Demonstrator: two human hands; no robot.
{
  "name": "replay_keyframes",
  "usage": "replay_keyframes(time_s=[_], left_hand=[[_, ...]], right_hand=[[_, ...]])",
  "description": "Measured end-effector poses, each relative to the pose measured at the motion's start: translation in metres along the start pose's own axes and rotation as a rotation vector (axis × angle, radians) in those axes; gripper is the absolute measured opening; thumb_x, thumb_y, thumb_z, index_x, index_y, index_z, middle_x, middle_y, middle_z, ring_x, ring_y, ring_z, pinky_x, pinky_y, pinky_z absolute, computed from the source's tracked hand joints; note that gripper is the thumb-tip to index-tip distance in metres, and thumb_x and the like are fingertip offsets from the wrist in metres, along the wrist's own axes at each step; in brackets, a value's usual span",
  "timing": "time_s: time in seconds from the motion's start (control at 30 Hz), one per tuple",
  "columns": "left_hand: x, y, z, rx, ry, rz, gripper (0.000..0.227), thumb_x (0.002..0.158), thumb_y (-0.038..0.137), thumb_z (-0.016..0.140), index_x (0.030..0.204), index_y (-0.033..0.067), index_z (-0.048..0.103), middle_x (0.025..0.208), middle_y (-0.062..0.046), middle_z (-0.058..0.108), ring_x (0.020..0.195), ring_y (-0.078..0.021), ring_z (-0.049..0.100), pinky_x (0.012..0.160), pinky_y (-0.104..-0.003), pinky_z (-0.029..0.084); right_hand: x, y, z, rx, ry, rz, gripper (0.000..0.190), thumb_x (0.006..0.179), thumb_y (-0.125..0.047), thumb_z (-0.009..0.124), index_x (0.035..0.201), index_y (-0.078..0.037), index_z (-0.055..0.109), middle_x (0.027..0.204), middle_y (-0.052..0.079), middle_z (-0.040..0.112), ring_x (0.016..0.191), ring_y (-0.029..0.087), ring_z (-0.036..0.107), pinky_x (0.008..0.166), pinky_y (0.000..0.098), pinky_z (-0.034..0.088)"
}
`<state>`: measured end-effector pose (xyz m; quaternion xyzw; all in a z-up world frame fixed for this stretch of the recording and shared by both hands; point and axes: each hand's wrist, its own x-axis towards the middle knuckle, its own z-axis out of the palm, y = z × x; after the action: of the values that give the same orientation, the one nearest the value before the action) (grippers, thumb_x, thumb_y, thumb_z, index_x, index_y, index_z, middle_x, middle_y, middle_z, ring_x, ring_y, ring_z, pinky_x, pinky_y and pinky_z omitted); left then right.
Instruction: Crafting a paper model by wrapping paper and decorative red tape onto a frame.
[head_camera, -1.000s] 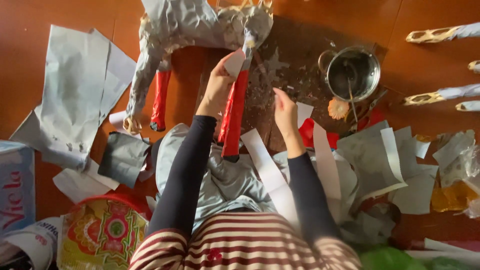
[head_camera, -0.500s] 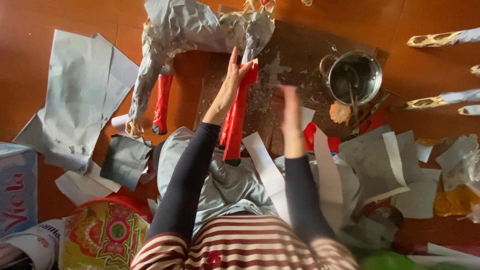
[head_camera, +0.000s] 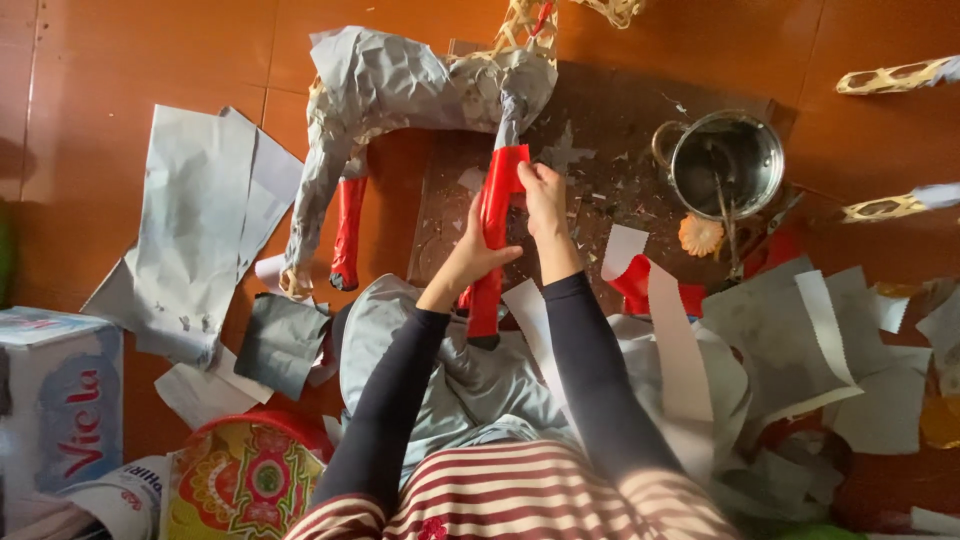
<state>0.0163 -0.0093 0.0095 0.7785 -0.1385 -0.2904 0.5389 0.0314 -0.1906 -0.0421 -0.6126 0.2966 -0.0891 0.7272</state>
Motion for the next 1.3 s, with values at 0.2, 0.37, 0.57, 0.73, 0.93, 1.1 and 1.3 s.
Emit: replay_keyframes(time_s=[0.2, 0.37, 0.57, 0.73, 0.93, 1.1, 1.3], left_hand=[[-0.014, 0.038, -0.018, -0.344, -0.147, -0.092, 0.119, 0.077, 0.018, 0.087, 0.166, 0.0124, 0.010, 0.153, -0.022, 0.049, 0.118, -0.0294, 0.063, 0.094, -0.044, 0.058], [-0.010, 0.026, -0.012, -0.446, -0.201, 0.020, 0.117, 0.081, 0.015, 0.085, 0.167, 0.0122, 0.006, 0.161, -0.025, 0.039, 0.139, -0.0330, 0.050, 0.111, -0.046, 0.049], [-0.010, 0.034, -0.015, -0.314, -0.177, 0.055, 0.120, 0.084, 0.010, 0.086, 0.165, 0.0143, -0.003, 0.168, -0.024, 0.011, 0.152, -0.0358, 0.027, 0.120, -0.050, 0.036], [-0.010, 0.041, -0.018, -0.390, -0.200, -0.077, 0.116, 0.080, 0.013, 0.083, 0.166, 0.0135, 0.004, 0.161, -0.025, 0.035, 0.145, -0.0345, 0.043, 0.116, -0.047, 0.043], [-0.021, 0.008, -0.032, -0.400, -0.130, -0.098, 0.113, 0.089, 0.015, 0.081, 0.165, 0.0162, -0.002, 0.147, -0.020, 0.053, 0.131, -0.0283, 0.056, 0.104, -0.040, 0.051], [-0.082, 0.022, -0.103, 0.131, 0.397, 0.019, 0.088, 0.089, 0.016, 0.079, 0.160, 0.0133, 0.028, 0.124, -0.013, 0.073, 0.108, -0.0286, 0.073, 0.089, -0.035, 0.058], [-0.174, -0.054, -0.199, 0.755, 1.352, 0.304, 0.037, 0.102, 0.005, 0.068, 0.137, -0.0008, 0.057, 0.131, -0.022, 0.064, 0.118, -0.0369, 0.061, 0.100, -0.044, 0.050]], right_hand=[[-0.020, -0.009, 0.010, 0.422, -0.026, 0.323, 0.024, 0.099, -0.031, 0.068, 0.096, -0.007, 0.070, 0.088, 0.005, 0.074, 0.076, 0.017, 0.068, 0.076, 0.0305, 0.056], [-0.028, -0.006, 0.030, 0.530, -0.108, 0.242, 0.037, 0.101, -0.046, 0.057, 0.103, -0.012, 0.071, 0.090, 0.003, 0.072, 0.074, 0.013, 0.064, 0.072, 0.0309, 0.055], [-0.037, -0.020, 0.039, 0.434, -0.129, 0.357, 0.042, 0.101, -0.049, 0.054, 0.098, -0.009, 0.065, 0.084, 0.005, 0.069, 0.068, 0.016, 0.064, 0.063, 0.0336, 0.056], [-0.052, -0.047, 0.040, 0.461, -0.274, 0.327, 0.040, 0.101, -0.048, 0.054, 0.106, -0.009, 0.066, 0.091, 0.006, 0.069, 0.077, 0.017, 0.066, 0.069, 0.0340, 0.057], [-0.102, -0.050, 0.031, 0.292, -0.331, 0.204, 0.058, 0.105, -0.058, 0.043, 0.125, -0.008, 0.064, 0.119, 0.007, 0.067, 0.110, 0.016, 0.063, 0.091, 0.0339, 0.049], [-0.142, -0.002, 0.017, 0.464, -0.440, 0.150, 0.061, 0.104, -0.056, 0.049, 0.140, -0.006, 0.050, 0.134, 0.013, 0.058, 0.122, 0.023, 0.060, 0.105, 0.0434, 0.052], [-0.268, 0.022, 0.001, 0.562, -0.545, 0.554, 0.083, 0.094, -0.068, 0.039, 0.151, -0.008, 0.035, 0.133, 0.010, 0.058, 0.107, 0.022, 0.066, 0.083, 0.0434, 0.058]])
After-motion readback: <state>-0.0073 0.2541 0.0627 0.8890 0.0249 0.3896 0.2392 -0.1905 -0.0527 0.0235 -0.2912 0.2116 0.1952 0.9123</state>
